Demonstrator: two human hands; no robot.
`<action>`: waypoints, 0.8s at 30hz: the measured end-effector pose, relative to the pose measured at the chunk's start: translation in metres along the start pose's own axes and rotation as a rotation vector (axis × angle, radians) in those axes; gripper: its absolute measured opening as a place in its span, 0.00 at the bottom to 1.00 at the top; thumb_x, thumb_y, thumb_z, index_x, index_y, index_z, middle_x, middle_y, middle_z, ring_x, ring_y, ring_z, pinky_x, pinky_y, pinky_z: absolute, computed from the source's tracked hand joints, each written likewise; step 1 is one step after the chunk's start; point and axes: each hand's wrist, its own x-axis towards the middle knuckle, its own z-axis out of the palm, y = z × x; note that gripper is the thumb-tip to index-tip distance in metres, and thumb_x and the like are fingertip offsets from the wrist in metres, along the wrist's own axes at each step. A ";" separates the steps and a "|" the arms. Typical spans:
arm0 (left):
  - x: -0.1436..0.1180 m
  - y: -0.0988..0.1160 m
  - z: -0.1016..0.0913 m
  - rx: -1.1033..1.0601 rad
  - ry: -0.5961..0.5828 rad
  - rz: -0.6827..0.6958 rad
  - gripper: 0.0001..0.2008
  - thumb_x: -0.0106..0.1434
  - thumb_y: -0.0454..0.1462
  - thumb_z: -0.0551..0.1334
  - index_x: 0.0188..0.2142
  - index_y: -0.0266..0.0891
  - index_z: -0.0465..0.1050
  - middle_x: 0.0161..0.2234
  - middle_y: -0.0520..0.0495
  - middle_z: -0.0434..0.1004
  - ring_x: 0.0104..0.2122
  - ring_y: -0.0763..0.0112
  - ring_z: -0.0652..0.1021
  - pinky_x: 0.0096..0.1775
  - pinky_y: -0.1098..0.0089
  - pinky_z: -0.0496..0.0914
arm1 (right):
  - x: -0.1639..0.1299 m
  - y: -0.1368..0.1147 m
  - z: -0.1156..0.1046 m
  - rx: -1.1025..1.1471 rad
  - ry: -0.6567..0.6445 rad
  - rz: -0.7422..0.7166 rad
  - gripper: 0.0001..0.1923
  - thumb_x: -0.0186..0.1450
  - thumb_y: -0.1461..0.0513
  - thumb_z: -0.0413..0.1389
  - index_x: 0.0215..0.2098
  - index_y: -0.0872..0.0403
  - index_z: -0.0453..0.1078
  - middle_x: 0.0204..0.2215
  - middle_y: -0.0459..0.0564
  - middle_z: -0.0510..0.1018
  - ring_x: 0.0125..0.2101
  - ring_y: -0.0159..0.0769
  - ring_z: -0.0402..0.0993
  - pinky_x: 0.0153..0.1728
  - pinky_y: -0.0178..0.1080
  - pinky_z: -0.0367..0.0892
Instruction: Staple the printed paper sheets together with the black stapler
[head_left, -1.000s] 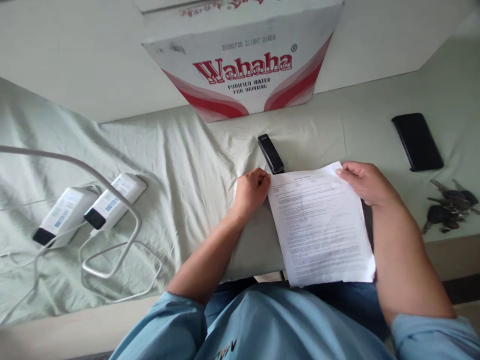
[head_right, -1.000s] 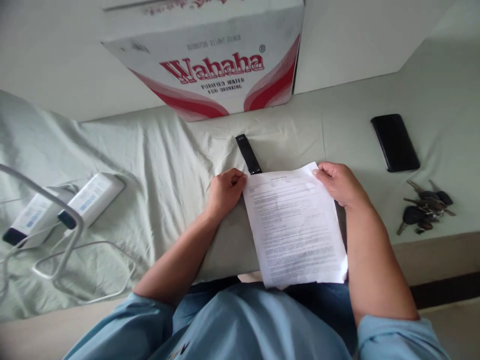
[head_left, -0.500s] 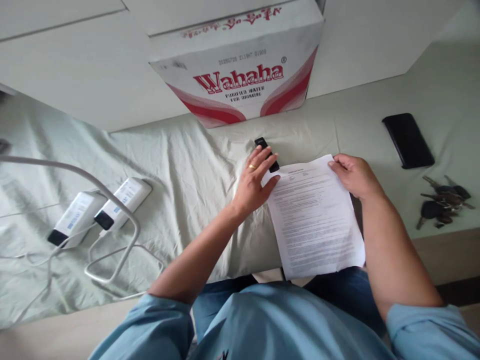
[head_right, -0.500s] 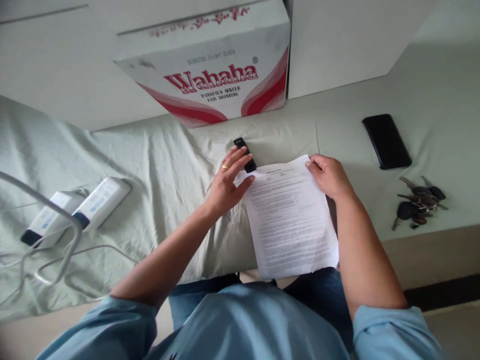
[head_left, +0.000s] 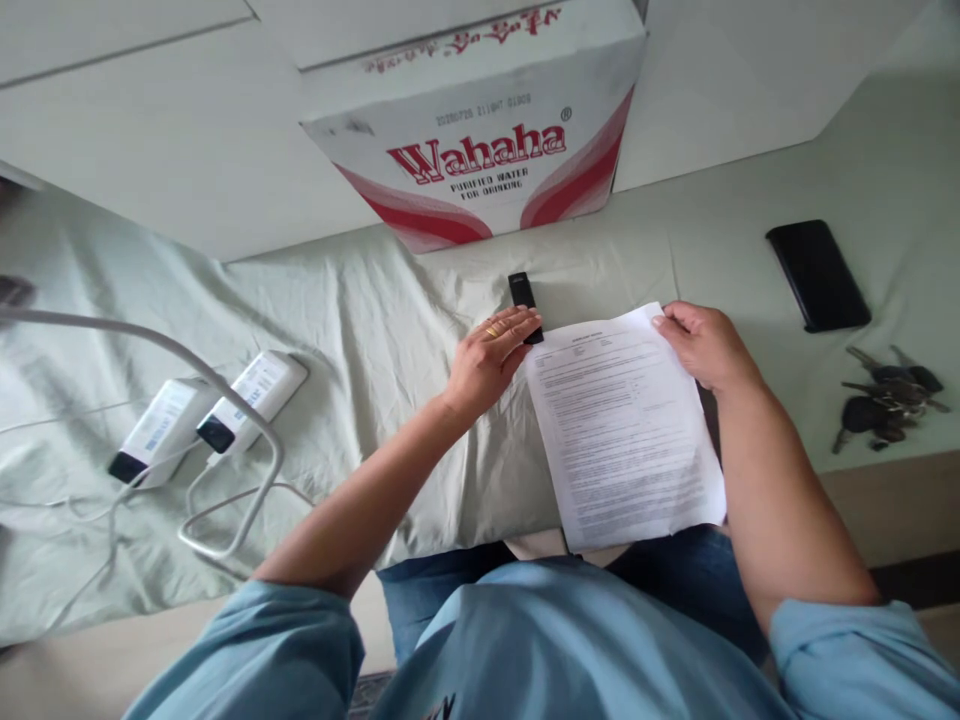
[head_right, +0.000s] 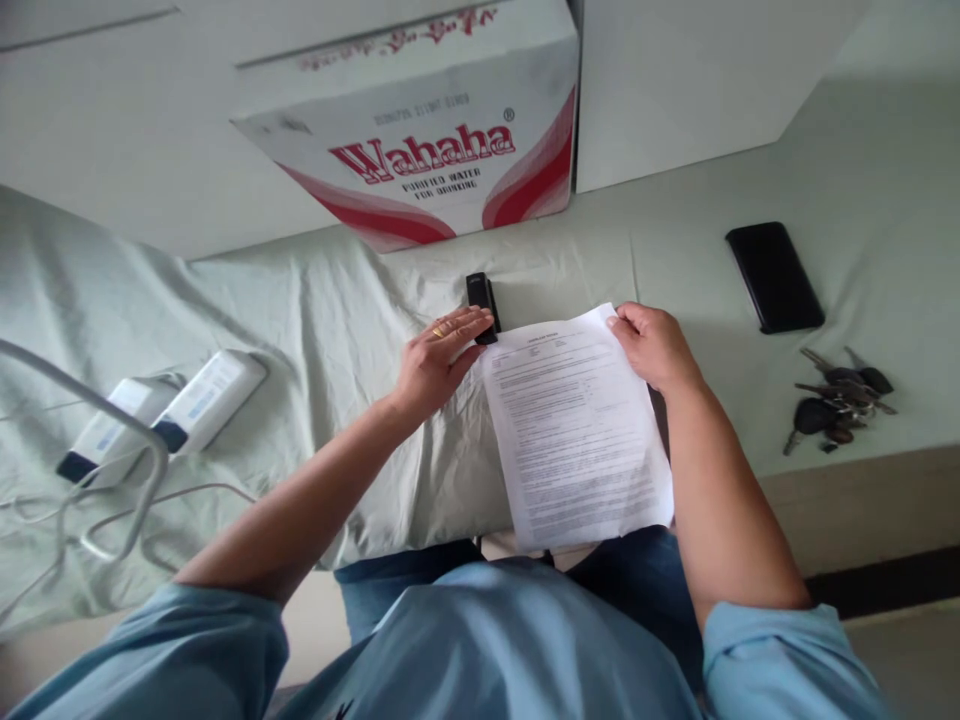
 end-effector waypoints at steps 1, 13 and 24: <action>-0.002 0.002 0.004 0.002 0.022 -0.013 0.19 0.82 0.43 0.60 0.65 0.44 0.82 0.65 0.41 0.85 0.69 0.55 0.81 0.72 0.46 0.73 | 0.000 0.000 0.000 0.001 -0.001 0.008 0.20 0.69 0.47 0.62 0.26 0.48 0.64 0.21 0.42 0.61 0.24 0.35 0.56 0.27 0.41 0.52; -0.019 0.009 0.041 0.053 0.139 -0.135 0.25 0.78 0.29 0.56 0.66 0.48 0.81 0.69 0.45 0.82 0.72 0.58 0.77 0.72 0.43 0.73 | -0.002 0.003 0.002 0.118 0.027 0.021 0.23 0.68 0.41 0.65 0.28 0.46 0.69 0.19 0.42 0.61 0.22 0.35 0.54 0.24 0.42 0.50; -0.024 0.006 0.028 -0.346 0.455 -0.430 0.21 0.81 0.54 0.60 0.59 0.46 0.81 0.58 0.38 0.84 0.52 0.62 0.85 0.45 0.66 0.81 | -0.022 -0.018 -0.018 0.345 -0.264 -0.019 0.29 0.63 0.34 0.71 0.28 0.47 0.73 0.23 0.45 0.70 0.23 0.36 0.63 0.24 0.42 0.59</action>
